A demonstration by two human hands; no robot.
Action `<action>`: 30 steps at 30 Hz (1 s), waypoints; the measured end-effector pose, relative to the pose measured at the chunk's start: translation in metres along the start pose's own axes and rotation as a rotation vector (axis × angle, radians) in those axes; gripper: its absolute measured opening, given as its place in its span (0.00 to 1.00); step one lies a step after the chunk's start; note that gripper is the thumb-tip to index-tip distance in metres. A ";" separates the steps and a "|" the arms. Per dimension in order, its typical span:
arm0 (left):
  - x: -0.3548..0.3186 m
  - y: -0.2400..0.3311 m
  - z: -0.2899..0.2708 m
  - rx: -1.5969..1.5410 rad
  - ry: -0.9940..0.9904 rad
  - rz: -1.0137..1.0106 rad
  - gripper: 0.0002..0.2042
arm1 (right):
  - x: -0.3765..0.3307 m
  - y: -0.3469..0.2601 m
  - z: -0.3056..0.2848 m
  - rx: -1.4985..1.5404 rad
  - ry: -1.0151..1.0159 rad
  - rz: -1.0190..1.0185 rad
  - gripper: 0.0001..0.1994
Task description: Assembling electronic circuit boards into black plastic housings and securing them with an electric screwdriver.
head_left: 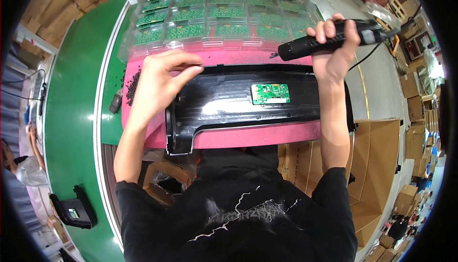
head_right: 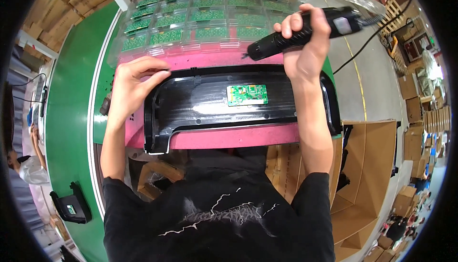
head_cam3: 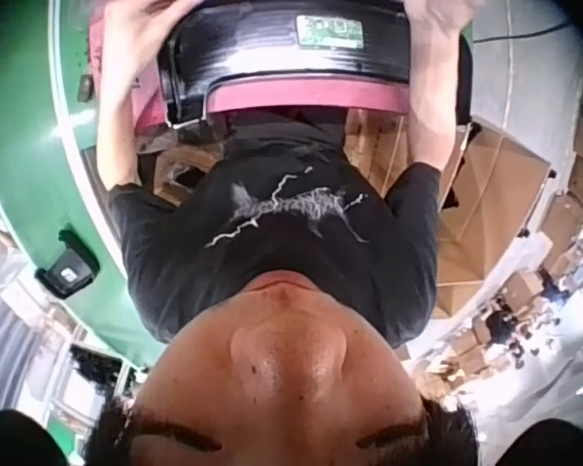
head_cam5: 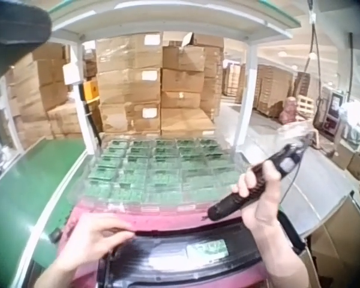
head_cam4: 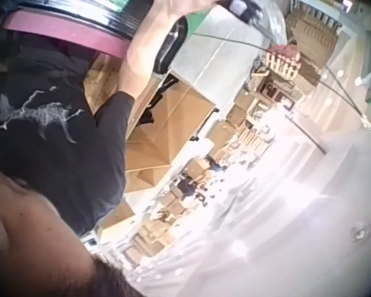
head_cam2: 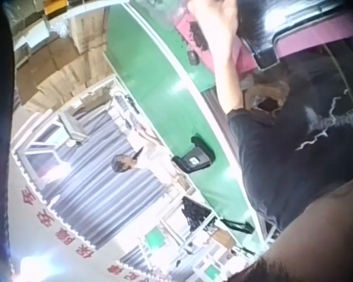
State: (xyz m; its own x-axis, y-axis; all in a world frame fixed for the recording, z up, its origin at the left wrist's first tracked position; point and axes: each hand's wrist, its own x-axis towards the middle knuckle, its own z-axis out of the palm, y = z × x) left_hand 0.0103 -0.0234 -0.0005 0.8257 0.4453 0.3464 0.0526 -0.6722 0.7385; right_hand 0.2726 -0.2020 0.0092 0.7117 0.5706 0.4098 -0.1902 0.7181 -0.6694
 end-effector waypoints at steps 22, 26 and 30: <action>0.023 0.057 0.048 -0.639 -0.291 -0.025 0.05 | -0.057 -0.071 0.060 0.160 -0.395 -0.173 0.16; 0.027 0.054 0.042 -0.471 -0.343 -0.098 0.07 | -0.054 -0.071 0.059 0.100 -0.377 -0.191 0.15; 0.028 0.053 0.042 -0.695 -0.392 -0.185 0.05 | -0.056 -0.074 0.062 0.098 -0.344 -0.230 0.15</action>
State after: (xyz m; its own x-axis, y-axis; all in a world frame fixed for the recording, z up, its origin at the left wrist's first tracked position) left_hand 0.0600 -0.0712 0.0243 0.9809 0.1876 0.0515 -0.0466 -0.0301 0.9985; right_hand 0.2051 -0.2617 0.0743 0.4788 0.4789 0.7358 -0.1284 0.8673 -0.4809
